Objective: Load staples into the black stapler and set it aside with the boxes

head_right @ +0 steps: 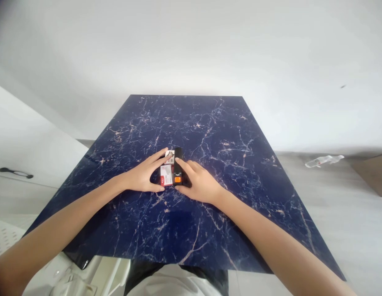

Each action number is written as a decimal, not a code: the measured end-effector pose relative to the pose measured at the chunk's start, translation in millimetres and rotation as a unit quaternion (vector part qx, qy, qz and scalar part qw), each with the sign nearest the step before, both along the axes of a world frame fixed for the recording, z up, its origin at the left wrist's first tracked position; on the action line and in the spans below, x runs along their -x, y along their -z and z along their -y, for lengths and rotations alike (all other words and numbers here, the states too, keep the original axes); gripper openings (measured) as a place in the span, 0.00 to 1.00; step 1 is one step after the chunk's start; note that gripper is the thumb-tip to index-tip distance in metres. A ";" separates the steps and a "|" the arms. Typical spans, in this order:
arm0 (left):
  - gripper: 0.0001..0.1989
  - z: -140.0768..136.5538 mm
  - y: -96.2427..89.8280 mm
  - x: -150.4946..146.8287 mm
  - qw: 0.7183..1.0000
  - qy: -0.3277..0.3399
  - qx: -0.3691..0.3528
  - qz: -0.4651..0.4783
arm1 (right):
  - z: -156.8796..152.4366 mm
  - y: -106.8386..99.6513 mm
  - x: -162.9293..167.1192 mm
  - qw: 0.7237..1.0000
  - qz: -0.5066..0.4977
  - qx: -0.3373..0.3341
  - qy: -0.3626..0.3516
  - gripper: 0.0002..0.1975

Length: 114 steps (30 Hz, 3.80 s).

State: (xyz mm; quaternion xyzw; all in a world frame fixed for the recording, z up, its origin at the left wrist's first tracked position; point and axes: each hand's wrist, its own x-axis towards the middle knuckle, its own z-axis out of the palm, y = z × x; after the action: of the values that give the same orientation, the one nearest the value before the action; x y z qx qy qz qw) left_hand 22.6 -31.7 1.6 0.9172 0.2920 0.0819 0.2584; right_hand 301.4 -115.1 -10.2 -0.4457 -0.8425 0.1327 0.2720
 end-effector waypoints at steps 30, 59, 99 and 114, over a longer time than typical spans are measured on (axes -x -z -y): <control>0.50 -4.4 1.7 -8.7 0.998 -0.027 -0.041 0.046 | 1.6 -1.1 1.9 1.000 0.003 -0.009 0.010 0.43; 0.66 -73.6 13.9 -343.5 0.996 0.053 -0.069 0.012 | -41.7 -6.3 -221.3 0.878 -0.032 0.042 0.475 0.31; 0.11 3.5 16.6 -111.2 0.969 0.090 -0.228 0.020 | -43.1 -2.9 -8.0 0.999 -0.030 0.027 0.028 0.20; 0.13 2.9 16.5 -110.8 0.970 0.075 -0.230 -0.006 | -43.4 -6.1 -9.0 0.997 -0.034 0.055 0.031 0.21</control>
State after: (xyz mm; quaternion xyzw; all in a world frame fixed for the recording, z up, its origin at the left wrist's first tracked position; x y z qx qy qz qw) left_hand 133.4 -34.6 -14.9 0.9717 0.1975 0.1217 0.0438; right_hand 310.4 -71.7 -4.1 -0.4808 -0.8103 0.1854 0.2792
